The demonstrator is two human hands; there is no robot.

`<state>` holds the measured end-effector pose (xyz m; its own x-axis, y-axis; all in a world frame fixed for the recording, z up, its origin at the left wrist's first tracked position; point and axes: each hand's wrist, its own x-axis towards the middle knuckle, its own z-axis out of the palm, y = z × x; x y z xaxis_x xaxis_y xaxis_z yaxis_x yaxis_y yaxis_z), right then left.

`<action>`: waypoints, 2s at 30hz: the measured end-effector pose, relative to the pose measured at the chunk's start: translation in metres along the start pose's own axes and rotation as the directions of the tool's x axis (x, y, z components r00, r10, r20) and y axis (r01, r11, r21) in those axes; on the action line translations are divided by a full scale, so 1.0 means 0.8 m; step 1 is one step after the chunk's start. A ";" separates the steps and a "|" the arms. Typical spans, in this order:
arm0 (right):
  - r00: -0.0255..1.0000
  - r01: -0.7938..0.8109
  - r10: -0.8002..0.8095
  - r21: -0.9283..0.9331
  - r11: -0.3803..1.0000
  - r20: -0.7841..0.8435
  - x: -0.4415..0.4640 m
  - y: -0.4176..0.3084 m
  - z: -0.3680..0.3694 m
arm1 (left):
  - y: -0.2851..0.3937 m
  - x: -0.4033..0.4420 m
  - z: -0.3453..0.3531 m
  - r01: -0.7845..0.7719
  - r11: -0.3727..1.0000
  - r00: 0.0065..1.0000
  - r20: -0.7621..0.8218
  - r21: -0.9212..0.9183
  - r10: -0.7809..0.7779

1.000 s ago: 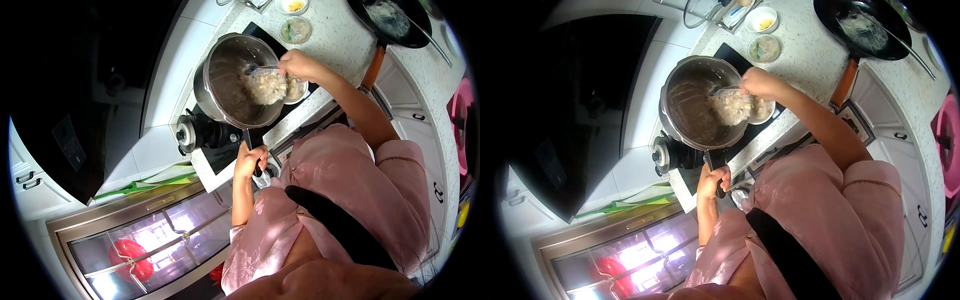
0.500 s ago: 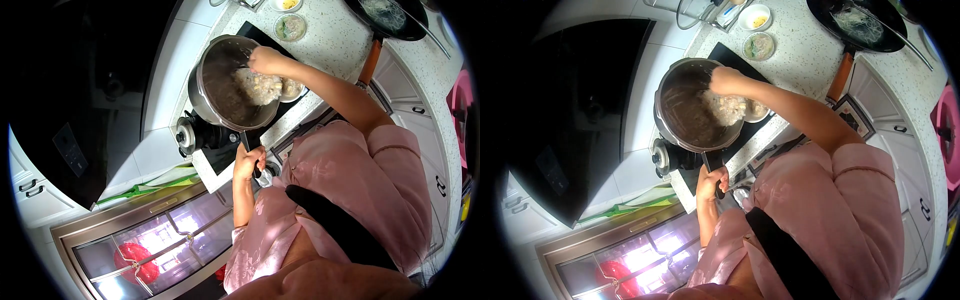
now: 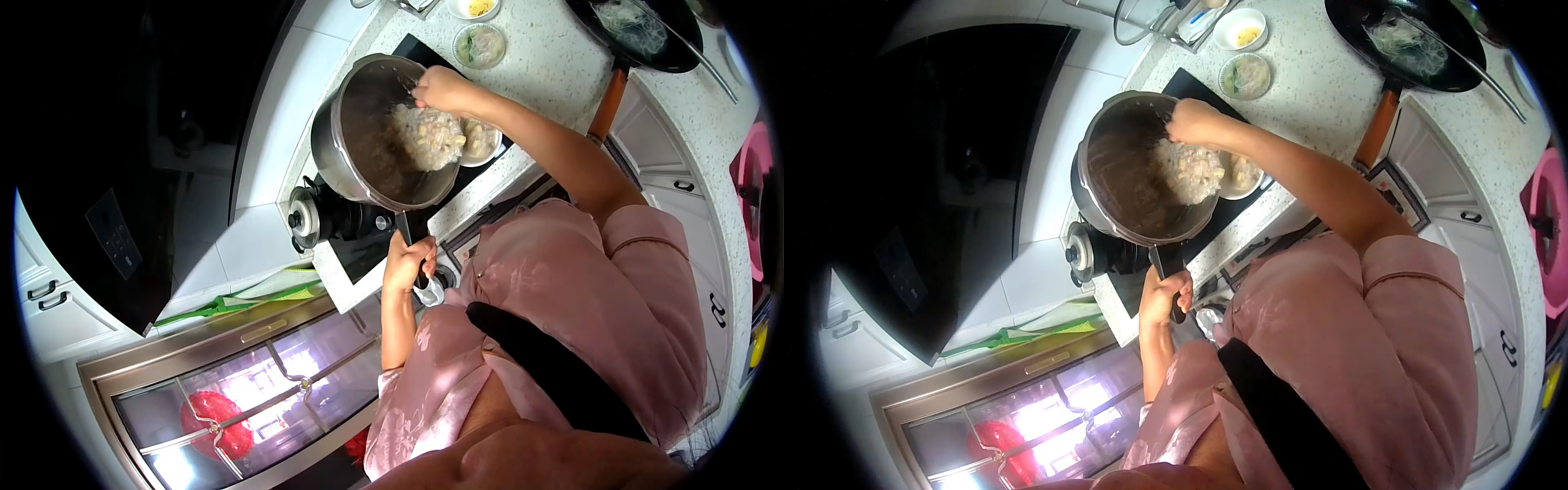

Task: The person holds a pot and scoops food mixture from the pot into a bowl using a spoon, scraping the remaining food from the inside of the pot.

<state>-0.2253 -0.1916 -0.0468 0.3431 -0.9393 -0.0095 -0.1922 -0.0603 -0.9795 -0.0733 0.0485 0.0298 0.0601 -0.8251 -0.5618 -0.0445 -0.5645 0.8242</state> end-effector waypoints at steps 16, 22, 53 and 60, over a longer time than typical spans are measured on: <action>0.979 0.115 -0.131 -0.109 0.987 -0.157 0.003 -0.039 0.019 | -0.001 0.005 -0.001 0.000 1.000 1.000 0.029 0.023 -0.001; 0.997 -0.051 0.039 -0.187 0.981 -0.068 -0.013 0.006 0.013 | 0.002 0.008 0.000 -0.001 0.999 1.000 0.005 0.032 0.001; 0.895 0.446 -0.398 -0.393 0.804 0.202 -0.161 -0.011 0.048 | 0.001 0.006 0.009 0.023 0.997 0.998 -0.061 0.070 -0.018; 0.880 0.373 -0.471 -0.688 0.622 0.051 -0.164 0.053 0.043 | 0.002 0.004 0.010 0.051 0.990 0.997 -0.066 0.134 -0.042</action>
<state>-0.2465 -0.0593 -0.0944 0.4400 -0.7811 0.4431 -0.6241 -0.6207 -0.4746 -0.0808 0.0448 0.0292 0.1277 -0.7970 -0.5904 -0.1741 -0.6040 0.7777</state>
